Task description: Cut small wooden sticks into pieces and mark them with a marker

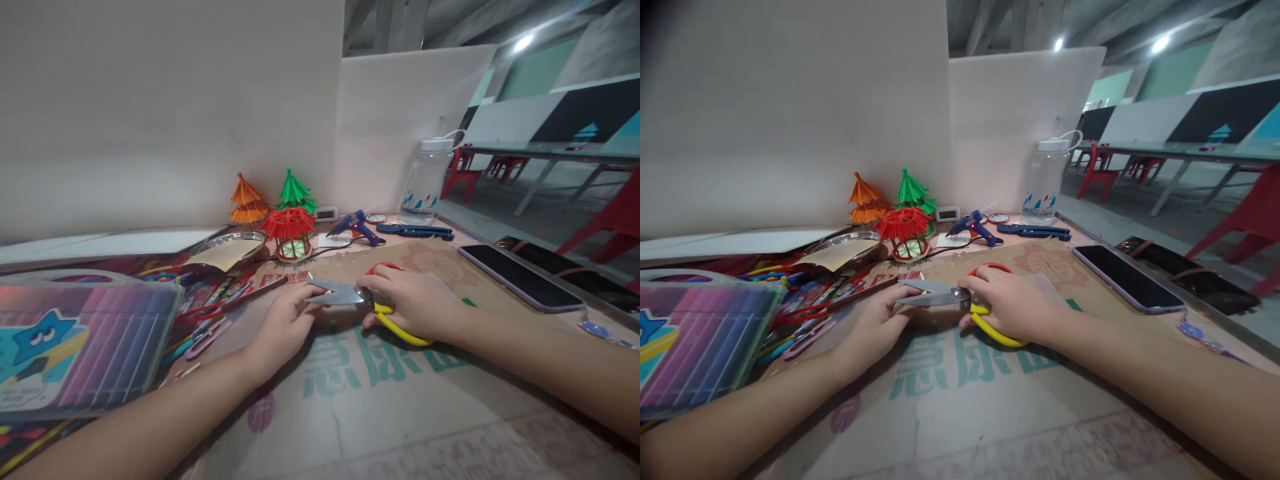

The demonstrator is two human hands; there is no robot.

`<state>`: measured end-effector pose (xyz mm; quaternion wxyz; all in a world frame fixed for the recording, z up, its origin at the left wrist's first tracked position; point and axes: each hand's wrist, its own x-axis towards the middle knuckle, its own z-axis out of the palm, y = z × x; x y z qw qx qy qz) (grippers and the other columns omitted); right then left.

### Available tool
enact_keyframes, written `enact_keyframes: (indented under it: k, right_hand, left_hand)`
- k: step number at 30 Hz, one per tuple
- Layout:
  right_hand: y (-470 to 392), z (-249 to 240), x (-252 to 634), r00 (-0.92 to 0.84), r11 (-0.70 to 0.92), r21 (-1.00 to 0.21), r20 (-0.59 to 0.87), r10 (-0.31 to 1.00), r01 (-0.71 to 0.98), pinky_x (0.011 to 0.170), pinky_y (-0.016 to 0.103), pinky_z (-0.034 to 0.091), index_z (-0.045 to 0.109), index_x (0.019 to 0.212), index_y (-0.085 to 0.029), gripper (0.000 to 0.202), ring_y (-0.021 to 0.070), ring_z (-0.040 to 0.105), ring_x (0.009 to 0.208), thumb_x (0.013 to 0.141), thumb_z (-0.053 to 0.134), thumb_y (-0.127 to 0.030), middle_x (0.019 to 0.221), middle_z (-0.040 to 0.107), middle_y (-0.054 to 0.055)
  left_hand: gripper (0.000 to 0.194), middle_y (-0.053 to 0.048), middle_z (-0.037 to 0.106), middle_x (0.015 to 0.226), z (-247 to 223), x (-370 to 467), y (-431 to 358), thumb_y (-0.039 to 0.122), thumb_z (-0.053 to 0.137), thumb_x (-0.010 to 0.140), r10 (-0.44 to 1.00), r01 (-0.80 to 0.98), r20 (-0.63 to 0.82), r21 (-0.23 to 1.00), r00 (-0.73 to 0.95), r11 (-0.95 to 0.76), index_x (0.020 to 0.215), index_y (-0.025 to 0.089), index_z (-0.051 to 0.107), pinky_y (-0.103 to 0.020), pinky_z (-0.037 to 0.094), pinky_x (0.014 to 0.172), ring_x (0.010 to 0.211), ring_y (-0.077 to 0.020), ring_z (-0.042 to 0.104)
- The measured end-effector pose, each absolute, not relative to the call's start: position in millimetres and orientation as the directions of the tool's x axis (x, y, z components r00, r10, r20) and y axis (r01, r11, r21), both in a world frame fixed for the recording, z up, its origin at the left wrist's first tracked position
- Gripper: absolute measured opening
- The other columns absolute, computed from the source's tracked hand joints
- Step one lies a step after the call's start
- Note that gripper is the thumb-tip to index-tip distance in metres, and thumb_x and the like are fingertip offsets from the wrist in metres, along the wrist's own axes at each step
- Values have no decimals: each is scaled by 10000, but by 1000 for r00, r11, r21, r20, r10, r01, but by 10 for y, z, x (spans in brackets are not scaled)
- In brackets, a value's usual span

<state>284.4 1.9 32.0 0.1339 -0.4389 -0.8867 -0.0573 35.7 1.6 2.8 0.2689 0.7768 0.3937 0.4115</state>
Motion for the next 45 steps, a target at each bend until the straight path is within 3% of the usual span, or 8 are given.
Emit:
enact_keyframes:
  k: [12, 23, 31, 36, 45]
  right_hand:
    - [-30, 340, 2803, -571, 594, 14, 296, 766, 804, 613, 266, 426, 673, 1136, -259, 442, 209, 647, 820, 814, 712, -558, 994, 687, 61]
    - [33, 218, 2928, -563, 570, 73, 298, 771, 819, 565, 238, 374, 633, 1188, -337, 321, 199, 661, 842, 875, 626, -410, 1037, 703, 31]
    - [27, 265, 2904, -574, 583, 59, 281, 769, 810, 608, 262, 434, 615, 1221, -290, 450, 229, 651, 895, 833, 664, -511, 1125, 669, 71]
    - [12, 298, 2875, -569, 585, 39, 293, 768, 810, 645, 283, 463, 624, 1203, -271, 447, 235, 648, 903, 843, 664, -532, 1099, 667, 71]
    - [1, 321, 2866, -612, 628, 47, 293, 735, 777, 645, 294, 457, 633, 1191, -251, 446, 237, 652, 882, 853, 667, -540, 1062, 664, 77]
  left_hand:
    - [312, -63, 760, 1009, 53, 361, 0, 77, 480, 790, 816, 397, 459, 716, 351, -573, 957, 169, 727, -333, 522, 903, 952, -204, 681]
    - [250, -58, 738, 883, -5, 379, 14, 103, 457, 782, 824, 383, 462, 732, 330, -564, 824, 170, 694, -305, 522, 839, 865, -195, 674]
    - [353, -69, 753, 1020, 1, 368, 14, 79, 469, 729, 831, 381, 438, 744, 345, -550, 965, 165, 717, -335, 507, 926, 984, -215, 674]
    - [252, -80, 751, 995, 5, 359, 2, 144, 492, 824, 840, 401, 425, 742, 338, -537, 951, 158, 709, -348, 522, 894, 948, -223, 677]
    - [378, -60, 760, 1030, 25, 360, -9, 13, 466, 722, 846, 420, 404, 739, 349, -526, 958, 171, 717, -341, 522, 942, 998, -214, 684]
